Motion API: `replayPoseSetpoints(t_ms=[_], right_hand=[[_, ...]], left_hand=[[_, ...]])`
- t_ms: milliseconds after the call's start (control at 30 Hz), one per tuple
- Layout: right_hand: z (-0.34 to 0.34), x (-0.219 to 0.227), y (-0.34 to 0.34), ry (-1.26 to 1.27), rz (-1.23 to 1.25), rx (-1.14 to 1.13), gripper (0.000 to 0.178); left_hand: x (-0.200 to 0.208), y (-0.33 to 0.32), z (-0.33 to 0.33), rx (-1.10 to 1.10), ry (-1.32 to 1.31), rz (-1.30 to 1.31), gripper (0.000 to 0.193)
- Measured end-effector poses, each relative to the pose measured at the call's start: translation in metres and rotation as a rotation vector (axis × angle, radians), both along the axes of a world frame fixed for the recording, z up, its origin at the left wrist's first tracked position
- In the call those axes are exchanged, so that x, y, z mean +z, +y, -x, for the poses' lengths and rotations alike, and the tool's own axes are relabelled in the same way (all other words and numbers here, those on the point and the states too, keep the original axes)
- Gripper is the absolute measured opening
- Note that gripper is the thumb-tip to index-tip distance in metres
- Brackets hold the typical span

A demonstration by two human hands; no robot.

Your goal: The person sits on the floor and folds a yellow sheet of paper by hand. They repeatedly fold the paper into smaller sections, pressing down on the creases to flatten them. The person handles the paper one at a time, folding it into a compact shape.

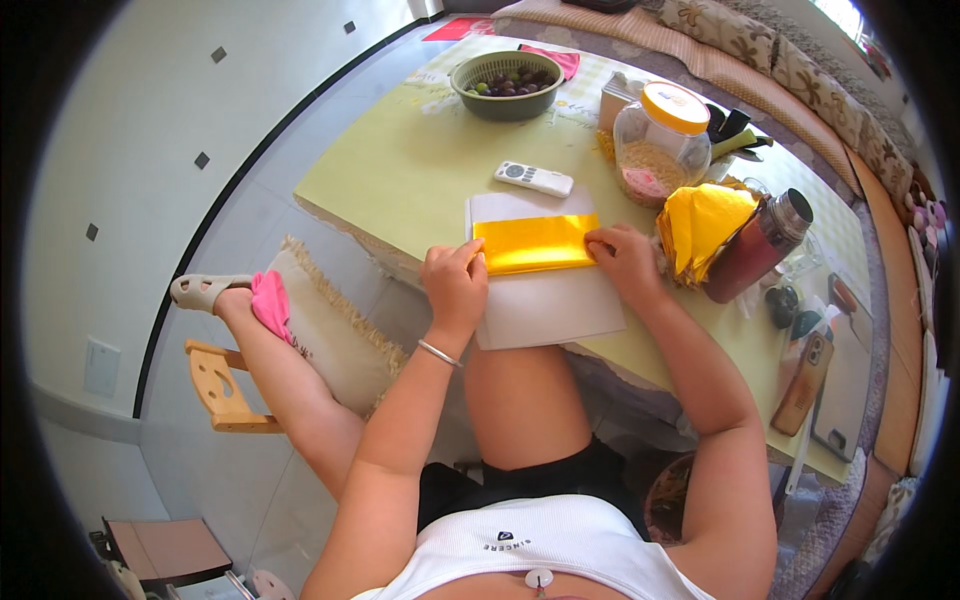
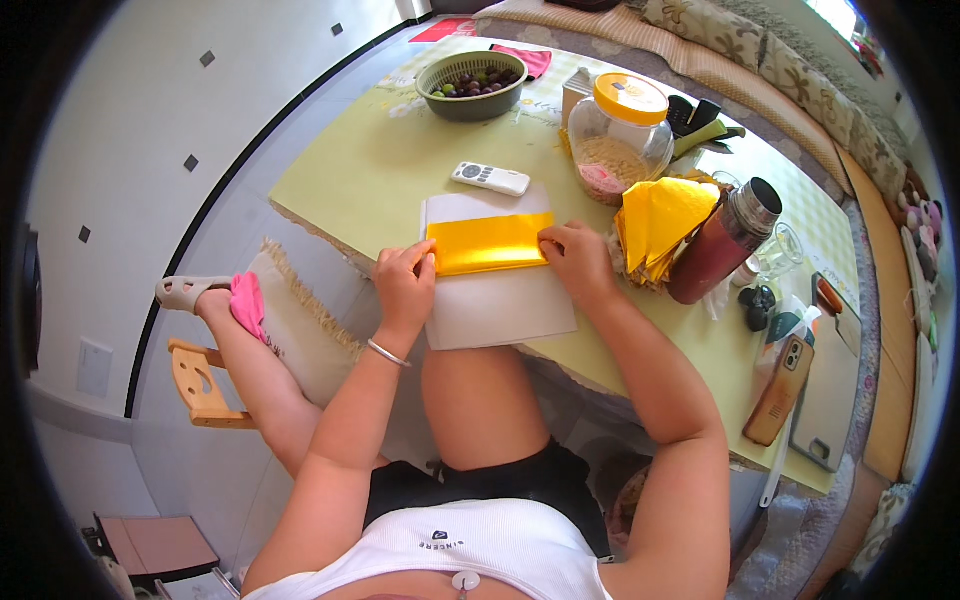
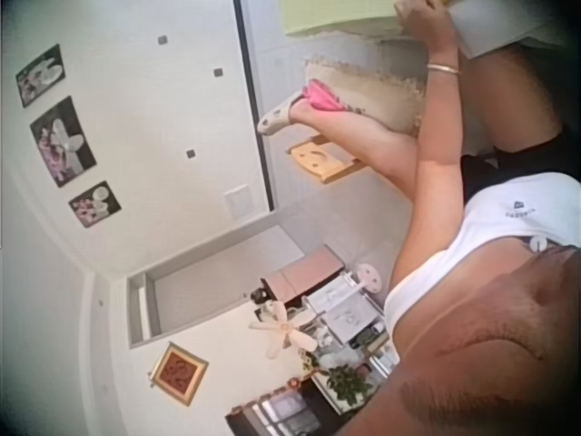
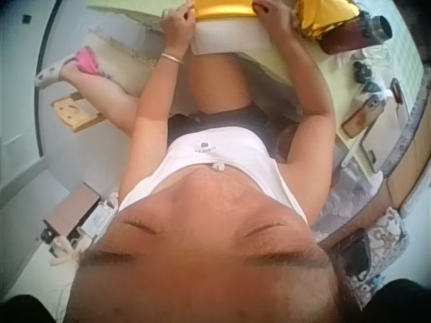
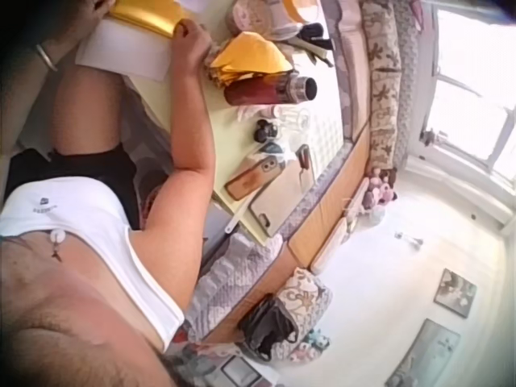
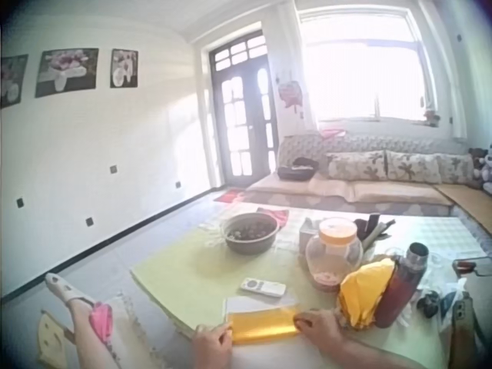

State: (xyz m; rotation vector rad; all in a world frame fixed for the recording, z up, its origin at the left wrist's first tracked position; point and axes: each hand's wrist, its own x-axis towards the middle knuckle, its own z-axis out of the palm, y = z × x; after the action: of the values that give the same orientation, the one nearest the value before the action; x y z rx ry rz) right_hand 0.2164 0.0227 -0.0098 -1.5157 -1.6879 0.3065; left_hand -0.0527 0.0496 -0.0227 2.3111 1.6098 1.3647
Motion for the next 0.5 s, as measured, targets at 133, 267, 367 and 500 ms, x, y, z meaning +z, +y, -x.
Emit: replayPoseSetpoints(t_ms=[133,267,367,500], right_hand=[[-0.0019,-0.0017,0.0018,-0.011,0.019,-0.011,0.014],[-0.0015,-0.0012,0.0010,-0.021,0.036,-0.029,0.014],[0.0014,0.0029,-0.0011,-0.024,0.041,-0.039,0.014],[0.0023,0.0010,-0.0006,-0.012,0.030,-0.038,0.014]], left_hand=[[-0.0069,0.0037,0.0017,-0.034,-0.020,0.003,0.016],[-0.0066,-0.0005,0.0017,-0.050,-0.035,0.013,0.014],[-0.0055,-0.0030,0.0035,-0.048,-0.007,0.010,0.013],[0.0001,-0.0061,0.0024,-0.026,0.032,-0.028,0.013]])
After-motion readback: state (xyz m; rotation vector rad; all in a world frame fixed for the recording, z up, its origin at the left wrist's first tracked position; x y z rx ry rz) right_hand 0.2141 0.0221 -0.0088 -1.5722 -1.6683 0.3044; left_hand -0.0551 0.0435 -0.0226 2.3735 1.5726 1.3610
